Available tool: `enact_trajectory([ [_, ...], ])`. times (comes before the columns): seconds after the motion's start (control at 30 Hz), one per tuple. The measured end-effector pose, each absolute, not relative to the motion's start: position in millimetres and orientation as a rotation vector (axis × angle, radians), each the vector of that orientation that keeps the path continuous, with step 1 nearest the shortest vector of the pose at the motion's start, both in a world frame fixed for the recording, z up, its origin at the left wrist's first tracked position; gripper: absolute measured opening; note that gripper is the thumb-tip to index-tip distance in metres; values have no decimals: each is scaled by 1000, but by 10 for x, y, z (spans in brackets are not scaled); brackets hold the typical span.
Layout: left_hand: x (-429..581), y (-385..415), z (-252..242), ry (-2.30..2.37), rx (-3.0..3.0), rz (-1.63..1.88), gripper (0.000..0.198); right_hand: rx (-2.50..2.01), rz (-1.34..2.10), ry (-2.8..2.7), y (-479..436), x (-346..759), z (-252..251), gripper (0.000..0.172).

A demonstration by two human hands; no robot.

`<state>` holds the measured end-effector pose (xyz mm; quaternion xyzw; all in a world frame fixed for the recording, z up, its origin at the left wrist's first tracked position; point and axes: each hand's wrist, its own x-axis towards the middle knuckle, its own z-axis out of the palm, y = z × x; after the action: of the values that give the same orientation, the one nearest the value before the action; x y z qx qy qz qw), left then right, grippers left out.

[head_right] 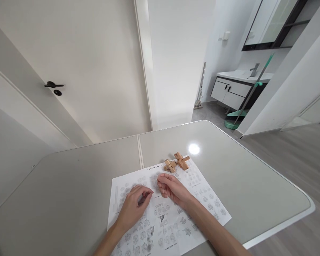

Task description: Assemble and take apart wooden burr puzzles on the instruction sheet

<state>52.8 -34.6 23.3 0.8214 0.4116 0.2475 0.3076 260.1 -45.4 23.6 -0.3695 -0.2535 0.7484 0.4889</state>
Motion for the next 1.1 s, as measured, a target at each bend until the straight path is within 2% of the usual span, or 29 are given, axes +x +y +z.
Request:
enact_trajectory([
  [1.1,535,-360,235,1096,2182,688,16,-832,1824,-526,-443,2627,164,39],
])
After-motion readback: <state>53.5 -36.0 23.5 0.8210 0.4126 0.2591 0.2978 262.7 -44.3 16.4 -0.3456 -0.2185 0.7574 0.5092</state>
